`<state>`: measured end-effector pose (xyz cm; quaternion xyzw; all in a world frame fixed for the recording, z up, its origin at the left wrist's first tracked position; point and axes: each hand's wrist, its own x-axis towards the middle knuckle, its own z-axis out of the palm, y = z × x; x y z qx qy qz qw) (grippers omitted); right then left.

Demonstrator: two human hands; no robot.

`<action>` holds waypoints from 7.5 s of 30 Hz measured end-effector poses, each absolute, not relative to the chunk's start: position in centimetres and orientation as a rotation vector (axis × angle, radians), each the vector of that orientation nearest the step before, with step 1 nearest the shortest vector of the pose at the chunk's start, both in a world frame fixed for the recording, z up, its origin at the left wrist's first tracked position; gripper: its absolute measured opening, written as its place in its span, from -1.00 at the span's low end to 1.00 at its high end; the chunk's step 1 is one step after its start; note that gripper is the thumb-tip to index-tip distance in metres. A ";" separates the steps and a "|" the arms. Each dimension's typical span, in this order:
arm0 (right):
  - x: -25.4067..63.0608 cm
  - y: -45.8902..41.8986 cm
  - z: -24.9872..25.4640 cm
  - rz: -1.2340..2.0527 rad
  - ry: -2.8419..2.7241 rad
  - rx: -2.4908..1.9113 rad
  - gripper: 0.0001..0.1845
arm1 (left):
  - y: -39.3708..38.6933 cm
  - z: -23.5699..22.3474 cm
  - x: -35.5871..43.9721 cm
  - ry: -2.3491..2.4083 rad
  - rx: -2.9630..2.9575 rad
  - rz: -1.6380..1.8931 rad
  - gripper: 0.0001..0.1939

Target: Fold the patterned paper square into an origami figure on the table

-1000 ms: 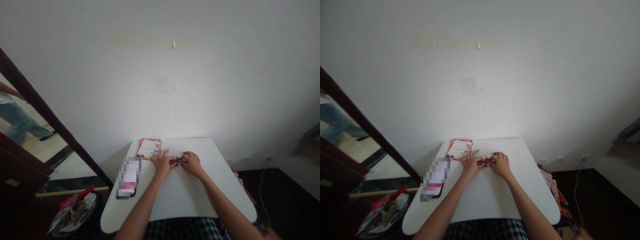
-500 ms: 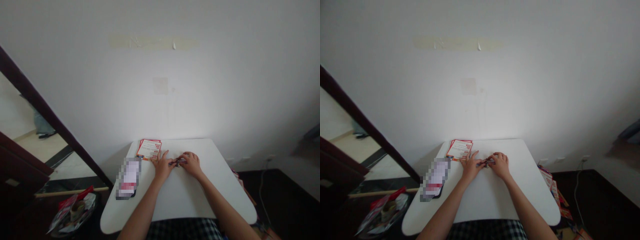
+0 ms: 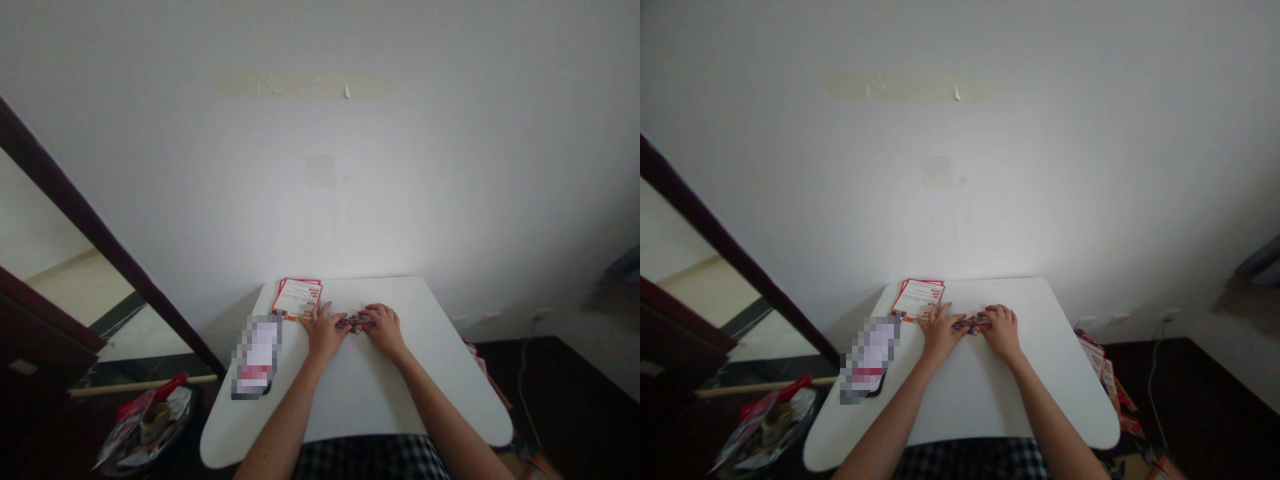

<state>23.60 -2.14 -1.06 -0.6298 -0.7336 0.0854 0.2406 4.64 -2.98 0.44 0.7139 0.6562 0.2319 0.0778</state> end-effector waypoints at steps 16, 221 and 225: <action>24.3 -1.3 -2.5 0.306 -1.805 -1.548 -0.73 | -3.1 0.5 4.7 1.847 2.224 0.962 -0.76; 23.3 -1.4 0.9 0.435 -1.864 -1.929 -0.75 | -3.3 1.1 5.4 2.017 2.138 0.496 -0.72; 23.4 -1.4 1.0 0.430 -1.877 -1.946 -0.72 | -3.3 1.2 5.4 2.029 2.134 0.480 -0.70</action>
